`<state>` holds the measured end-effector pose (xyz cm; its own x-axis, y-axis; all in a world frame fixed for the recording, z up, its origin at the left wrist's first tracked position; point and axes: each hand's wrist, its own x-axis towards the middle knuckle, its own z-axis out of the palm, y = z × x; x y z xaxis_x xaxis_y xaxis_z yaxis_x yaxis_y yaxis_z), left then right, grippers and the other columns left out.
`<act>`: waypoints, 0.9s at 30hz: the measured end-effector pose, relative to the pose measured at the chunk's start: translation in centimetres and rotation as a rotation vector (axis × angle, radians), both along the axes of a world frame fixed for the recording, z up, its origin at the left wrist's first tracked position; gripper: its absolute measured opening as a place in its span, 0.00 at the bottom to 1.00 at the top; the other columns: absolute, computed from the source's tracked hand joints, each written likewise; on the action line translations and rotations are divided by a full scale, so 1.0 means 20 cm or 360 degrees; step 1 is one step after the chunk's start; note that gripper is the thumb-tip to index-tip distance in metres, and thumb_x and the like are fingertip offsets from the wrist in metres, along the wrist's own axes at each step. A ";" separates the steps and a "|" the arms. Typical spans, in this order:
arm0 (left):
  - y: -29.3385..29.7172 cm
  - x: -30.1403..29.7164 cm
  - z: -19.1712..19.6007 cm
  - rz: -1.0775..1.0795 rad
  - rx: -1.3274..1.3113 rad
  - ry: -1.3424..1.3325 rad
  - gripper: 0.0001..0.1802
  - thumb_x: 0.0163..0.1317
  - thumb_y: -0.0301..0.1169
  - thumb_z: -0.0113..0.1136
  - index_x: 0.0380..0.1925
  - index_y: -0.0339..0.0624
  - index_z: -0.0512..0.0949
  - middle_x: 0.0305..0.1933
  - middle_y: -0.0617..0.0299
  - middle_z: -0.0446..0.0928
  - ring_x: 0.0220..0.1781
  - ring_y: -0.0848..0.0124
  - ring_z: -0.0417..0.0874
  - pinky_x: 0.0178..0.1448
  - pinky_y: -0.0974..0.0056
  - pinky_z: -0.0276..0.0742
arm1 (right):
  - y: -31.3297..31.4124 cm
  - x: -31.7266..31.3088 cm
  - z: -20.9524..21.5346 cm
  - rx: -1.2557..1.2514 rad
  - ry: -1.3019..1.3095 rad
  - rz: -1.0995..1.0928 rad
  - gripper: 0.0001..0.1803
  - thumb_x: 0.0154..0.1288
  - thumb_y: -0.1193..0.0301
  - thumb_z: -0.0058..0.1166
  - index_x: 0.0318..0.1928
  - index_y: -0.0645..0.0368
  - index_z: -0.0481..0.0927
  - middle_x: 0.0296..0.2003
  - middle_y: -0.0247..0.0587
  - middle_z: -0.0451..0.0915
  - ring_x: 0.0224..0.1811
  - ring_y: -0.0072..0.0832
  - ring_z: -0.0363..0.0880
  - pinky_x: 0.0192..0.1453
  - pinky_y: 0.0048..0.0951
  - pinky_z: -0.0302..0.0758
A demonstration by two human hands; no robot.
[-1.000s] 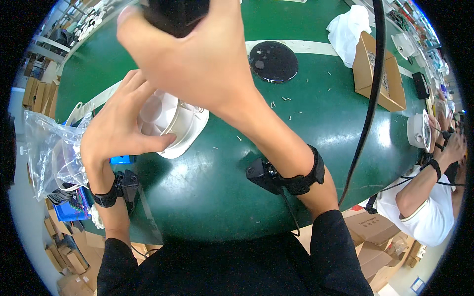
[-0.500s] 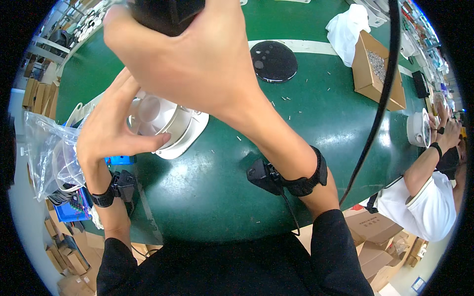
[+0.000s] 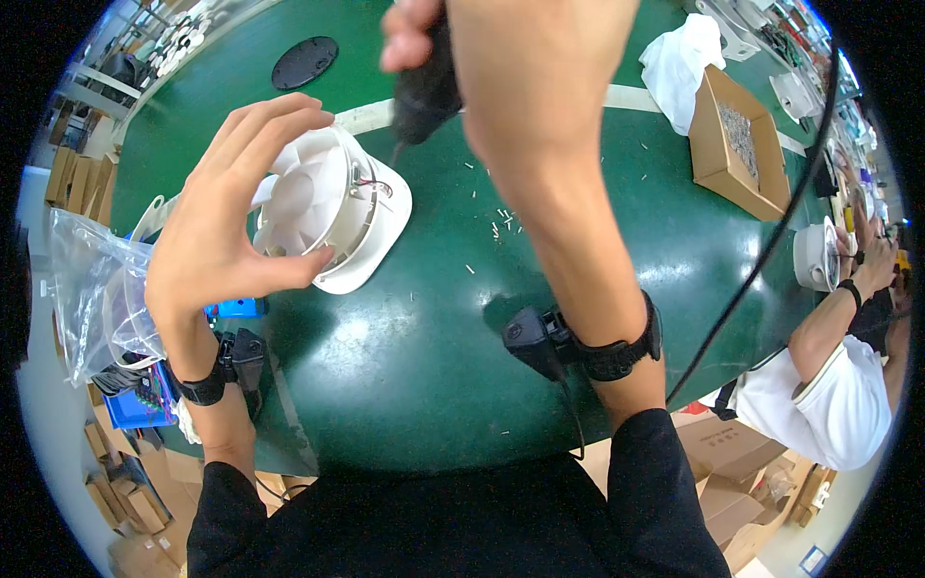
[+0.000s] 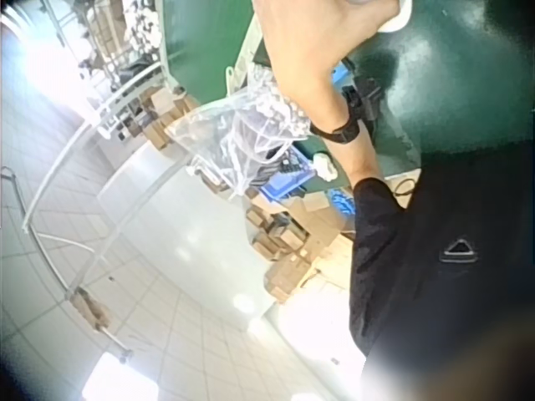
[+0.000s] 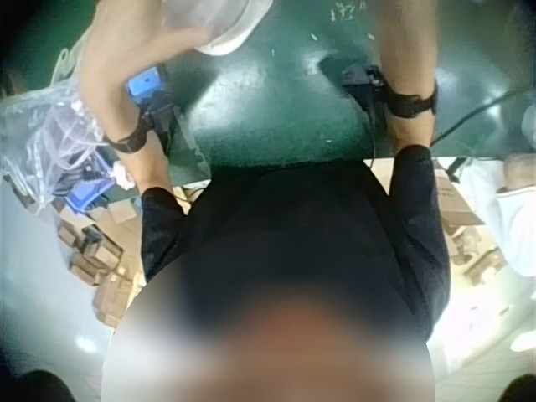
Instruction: The person assembles a white circular electronic device on a green workbench. They use a power screwdriver to secure a circuit board inside the housing, then attach a fan-like component and a cover, tightening screws at each step. The process is repeated for multiple units.
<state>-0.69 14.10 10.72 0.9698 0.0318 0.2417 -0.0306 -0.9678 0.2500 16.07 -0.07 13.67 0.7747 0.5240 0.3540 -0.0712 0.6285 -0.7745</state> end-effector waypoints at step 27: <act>-0.43 0.01 -0.10 0.0109 0.0905 0.0305 0.47 0.38 0.40 0.79 0.65 0.51 0.76 0.75 0.54 0.67 0.73 0.45 0.66 0.72 0.40 0.64 | -0.19 0.13 0.11 -0.0010 -0.0842 -0.0037 0.10 0.62 0.73 0.58 0.24 0.62 0.75 0.17 0.30 0.74 0.19 0.17 0.71 0.25 0.27 0.68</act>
<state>-0.42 5.42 8.82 0.9981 0.0129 0.0602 0.0311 -0.9494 -0.3126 18.63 -3.93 15.94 0.5023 0.5123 0.6966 0.3444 0.6204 -0.7046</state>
